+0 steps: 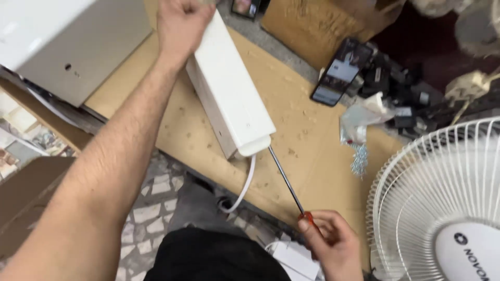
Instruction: The person attaches a white plastic cover to the bottom of a white electrical box using a red-handled screwdriver. They align the cover, insert screws, and tighten them to secure the piece in place.
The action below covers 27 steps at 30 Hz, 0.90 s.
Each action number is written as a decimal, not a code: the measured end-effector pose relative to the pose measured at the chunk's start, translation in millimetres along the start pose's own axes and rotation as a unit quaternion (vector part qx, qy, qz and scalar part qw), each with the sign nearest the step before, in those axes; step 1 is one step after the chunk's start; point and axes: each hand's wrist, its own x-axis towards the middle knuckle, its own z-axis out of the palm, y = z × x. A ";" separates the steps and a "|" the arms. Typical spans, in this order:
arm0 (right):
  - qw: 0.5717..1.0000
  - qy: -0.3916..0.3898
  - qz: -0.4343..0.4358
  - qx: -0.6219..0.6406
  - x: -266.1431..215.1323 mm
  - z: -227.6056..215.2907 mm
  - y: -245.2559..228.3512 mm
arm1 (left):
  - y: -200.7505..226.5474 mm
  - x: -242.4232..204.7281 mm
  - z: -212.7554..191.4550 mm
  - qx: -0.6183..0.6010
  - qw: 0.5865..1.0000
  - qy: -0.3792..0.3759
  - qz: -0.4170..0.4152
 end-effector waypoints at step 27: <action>0.831 0.168 -0.263 -0.461 12.3 -1.9 1.6 | 13.1 -2.7 -8.3 0.045 0.996 -0.036 -0.071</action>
